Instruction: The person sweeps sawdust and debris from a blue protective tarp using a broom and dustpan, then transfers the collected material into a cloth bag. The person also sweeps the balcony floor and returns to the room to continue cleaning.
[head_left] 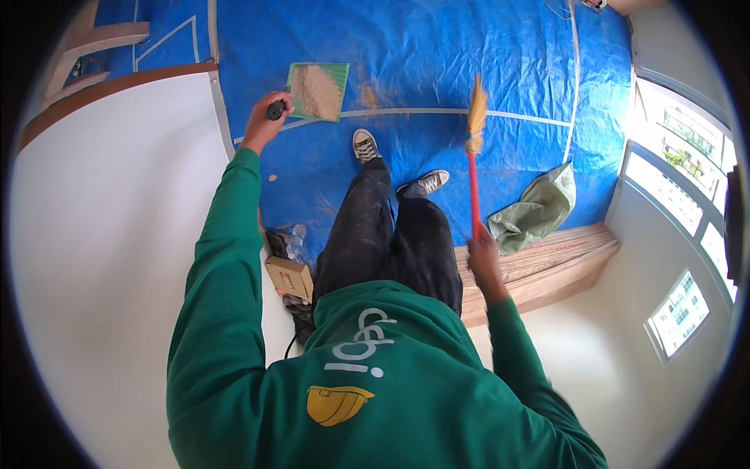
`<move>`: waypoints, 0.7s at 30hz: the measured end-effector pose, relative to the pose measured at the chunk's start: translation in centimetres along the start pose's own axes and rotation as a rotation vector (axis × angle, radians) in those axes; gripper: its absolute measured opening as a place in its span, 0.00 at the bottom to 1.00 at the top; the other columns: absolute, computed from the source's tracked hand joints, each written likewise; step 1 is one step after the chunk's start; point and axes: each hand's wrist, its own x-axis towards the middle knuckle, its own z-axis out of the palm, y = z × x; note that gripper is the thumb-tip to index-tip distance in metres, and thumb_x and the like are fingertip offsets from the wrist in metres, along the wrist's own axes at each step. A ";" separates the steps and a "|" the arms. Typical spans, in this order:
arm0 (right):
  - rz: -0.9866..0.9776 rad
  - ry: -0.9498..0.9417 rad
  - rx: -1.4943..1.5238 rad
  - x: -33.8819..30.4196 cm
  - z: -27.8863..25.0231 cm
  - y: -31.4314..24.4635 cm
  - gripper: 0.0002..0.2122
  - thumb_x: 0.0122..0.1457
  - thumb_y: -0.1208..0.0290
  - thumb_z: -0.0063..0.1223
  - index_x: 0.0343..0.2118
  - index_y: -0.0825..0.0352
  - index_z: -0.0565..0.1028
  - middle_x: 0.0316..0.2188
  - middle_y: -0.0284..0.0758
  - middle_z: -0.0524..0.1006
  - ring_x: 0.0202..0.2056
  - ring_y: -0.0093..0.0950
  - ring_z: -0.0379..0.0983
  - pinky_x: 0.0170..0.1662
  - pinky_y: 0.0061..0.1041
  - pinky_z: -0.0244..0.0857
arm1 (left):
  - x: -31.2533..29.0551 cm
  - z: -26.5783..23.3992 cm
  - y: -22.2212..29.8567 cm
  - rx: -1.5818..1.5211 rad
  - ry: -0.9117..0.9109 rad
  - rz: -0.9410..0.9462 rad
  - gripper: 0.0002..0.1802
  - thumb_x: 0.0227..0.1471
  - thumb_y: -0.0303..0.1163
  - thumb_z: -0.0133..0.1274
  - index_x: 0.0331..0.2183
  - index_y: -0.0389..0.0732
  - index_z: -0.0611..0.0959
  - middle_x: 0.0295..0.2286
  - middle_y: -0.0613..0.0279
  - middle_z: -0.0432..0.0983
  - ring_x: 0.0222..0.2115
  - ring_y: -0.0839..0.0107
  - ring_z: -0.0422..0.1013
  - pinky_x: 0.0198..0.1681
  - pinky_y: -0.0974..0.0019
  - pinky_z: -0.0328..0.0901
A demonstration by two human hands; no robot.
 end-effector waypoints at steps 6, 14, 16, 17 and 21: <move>0.106 -0.362 0.360 15.2 15.7 -5.6 0.02 0.63 0.76 0.50 0.37 0.65 0.74 0.20 0.27 0.67 0.14 0.22 0.61 0.16 0.26 0.54 | 0.9 1.2 -0.2 0.031 0.045 -0.013 0.07 0.52 0.18 0.60 0.32 0.39 0.79 0.44 0.54 0.82 0.46 0.57 0.79 0.48 0.57 0.71; -0.007 -0.632 0.207 9.9 17.6 -15.6 0.07 0.63 0.74 0.53 0.43 0.68 0.76 0.21 0.26 0.67 0.15 0.19 0.59 0.16 0.24 0.52 | 0.3 -1.1 -1.7 -0.064 0.040 -0.012 0.08 0.52 0.21 0.63 0.33 0.38 0.80 0.47 0.53 0.82 0.47 0.62 0.79 0.49 0.60 0.71; -0.029 -0.646 0.135 7.3 14.7 -17.1 0.12 0.64 0.74 0.51 0.49 0.69 0.76 0.20 0.25 0.65 0.15 0.17 0.59 0.16 0.21 0.52 | -1.0 -1.9 -2.2 -0.080 0.053 0.004 0.08 0.52 0.21 0.64 0.32 0.38 0.80 0.48 0.53 0.82 0.47 0.62 0.79 0.50 0.61 0.71; -0.042 -0.658 0.100 5.9 12.7 -17.6 0.17 0.64 0.74 0.49 0.55 0.71 0.76 0.19 0.24 0.64 0.15 0.15 0.59 0.17 0.19 0.52 | -2.1 -2.2 -2.5 -0.077 0.068 0.000 0.08 0.52 0.21 0.64 0.32 0.38 0.79 0.48 0.53 0.82 0.47 0.62 0.79 0.50 0.61 0.71; -0.158 -0.574 -0.089 0.0 3.6 -20.4 0.24 0.63 0.74 0.50 0.64 0.70 0.71 0.20 0.24 0.66 0.15 0.14 0.58 0.17 0.19 0.51 | -7.9 -1.7 -3.0 -0.171 0.240 -0.067 0.08 0.54 0.21 0.63 0.30 0.39 0.78 0.48 0.53 0.82 0.47 0.65 0.77 0.51 0.62 0.70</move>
